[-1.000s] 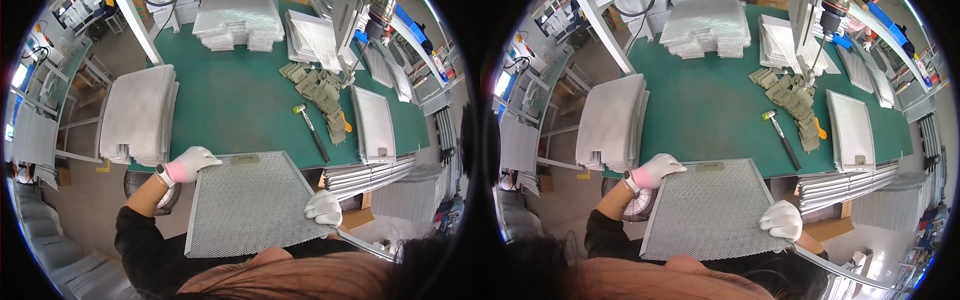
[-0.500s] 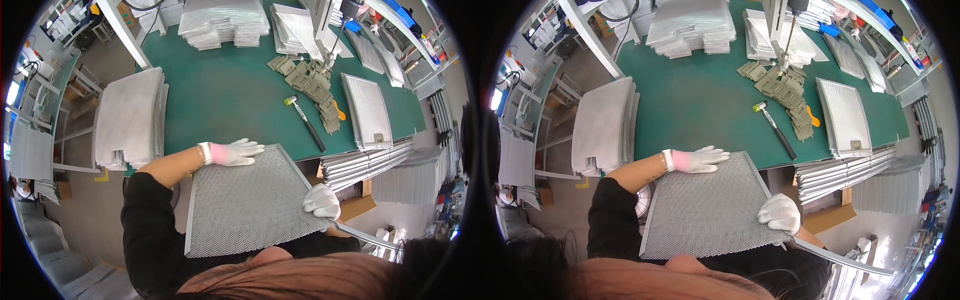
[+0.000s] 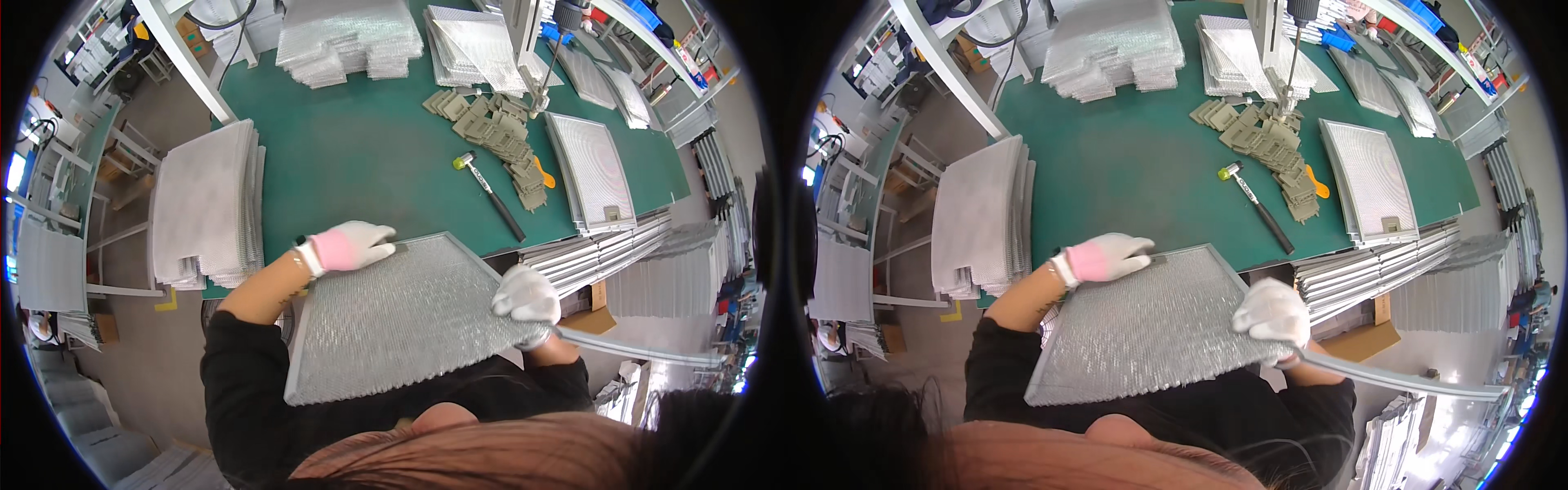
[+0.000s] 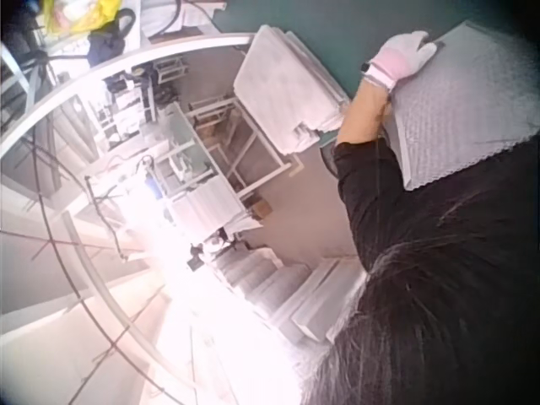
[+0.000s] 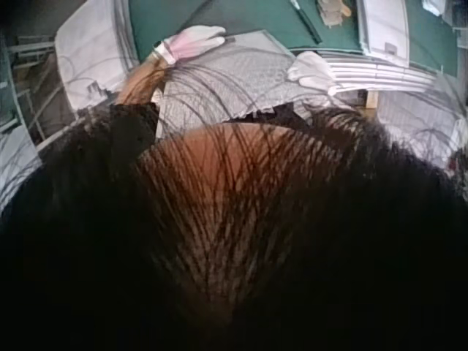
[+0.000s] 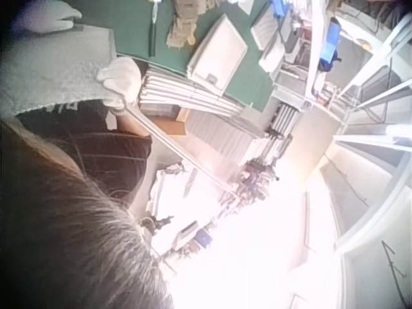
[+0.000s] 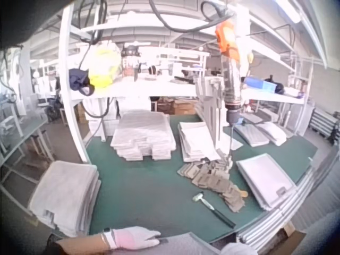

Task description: Assemble metal mesh filters into frames using various tools at a manufacturing workstation.

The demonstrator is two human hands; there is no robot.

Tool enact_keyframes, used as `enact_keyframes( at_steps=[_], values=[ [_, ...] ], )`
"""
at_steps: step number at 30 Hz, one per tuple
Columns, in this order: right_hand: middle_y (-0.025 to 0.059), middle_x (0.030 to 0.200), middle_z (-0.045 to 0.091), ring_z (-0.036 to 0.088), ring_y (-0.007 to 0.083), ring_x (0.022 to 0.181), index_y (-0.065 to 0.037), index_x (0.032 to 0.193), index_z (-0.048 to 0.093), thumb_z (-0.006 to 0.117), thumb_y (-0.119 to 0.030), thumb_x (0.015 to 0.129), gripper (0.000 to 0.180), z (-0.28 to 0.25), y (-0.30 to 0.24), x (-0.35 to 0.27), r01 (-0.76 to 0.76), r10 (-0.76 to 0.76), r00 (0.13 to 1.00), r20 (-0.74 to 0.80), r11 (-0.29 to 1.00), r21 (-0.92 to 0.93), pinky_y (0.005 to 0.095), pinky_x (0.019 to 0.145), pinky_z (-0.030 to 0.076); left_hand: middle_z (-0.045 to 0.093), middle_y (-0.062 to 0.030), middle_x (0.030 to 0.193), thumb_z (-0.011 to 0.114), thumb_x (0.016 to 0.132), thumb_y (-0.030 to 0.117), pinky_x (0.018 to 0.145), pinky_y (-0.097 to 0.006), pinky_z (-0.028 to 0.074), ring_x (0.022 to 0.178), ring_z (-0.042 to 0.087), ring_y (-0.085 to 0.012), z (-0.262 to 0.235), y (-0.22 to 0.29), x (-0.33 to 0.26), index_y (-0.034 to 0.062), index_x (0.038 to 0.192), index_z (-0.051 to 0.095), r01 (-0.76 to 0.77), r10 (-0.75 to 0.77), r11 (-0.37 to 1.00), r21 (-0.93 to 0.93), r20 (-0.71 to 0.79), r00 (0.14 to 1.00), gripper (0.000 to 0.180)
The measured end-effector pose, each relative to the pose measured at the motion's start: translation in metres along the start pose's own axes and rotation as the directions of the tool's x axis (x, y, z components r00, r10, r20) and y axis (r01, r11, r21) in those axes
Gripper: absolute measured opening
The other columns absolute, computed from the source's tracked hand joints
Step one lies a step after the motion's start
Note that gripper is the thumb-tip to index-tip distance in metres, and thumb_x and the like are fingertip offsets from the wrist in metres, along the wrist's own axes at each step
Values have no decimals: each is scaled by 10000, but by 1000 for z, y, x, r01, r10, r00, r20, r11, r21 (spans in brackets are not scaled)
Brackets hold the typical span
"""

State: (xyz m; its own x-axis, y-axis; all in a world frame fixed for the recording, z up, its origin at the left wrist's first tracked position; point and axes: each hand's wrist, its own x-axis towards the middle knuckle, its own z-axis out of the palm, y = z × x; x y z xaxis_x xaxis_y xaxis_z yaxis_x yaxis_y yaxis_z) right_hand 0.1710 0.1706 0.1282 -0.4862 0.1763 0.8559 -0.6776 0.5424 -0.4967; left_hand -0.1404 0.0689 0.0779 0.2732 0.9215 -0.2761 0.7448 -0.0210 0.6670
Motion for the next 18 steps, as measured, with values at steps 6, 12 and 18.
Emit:
enact_keyframes(
  at_steps=[6,12,18],
  values=[
    [103,744,645,627,240,640,-14,769,599,624,-164,905,205,-14,39,59,-254,239,961,-137,962,-104,357,559,490,688,-243,973,725,833,367,751,-469,559,861,687,-360,-51,33,-111,-42,1081,661,-887,488,324,-329,-745,454,482],
    [152,760,654,619,230,667,-23,952,631,604,-138,941,119,1,57,94,-142,138,973,-183,990,-8,333,608,499,556,-82,600,693,885,174,494,-331,379,507,519,-206,-41,76,-93,36,740,522,-603,198,777,181,-979,-39,264],
    [71,798,653,607,186,669,-94,936,610,653,-311,942,222,1,30,51,-113,123,976,-183,992,60,320,560,466,622,-102,665,626,771,29,432,-301,423,519,593,-215,-36,59,-113,-8,703,578,-871,766,450,199,-587,261,92]
  ],
)
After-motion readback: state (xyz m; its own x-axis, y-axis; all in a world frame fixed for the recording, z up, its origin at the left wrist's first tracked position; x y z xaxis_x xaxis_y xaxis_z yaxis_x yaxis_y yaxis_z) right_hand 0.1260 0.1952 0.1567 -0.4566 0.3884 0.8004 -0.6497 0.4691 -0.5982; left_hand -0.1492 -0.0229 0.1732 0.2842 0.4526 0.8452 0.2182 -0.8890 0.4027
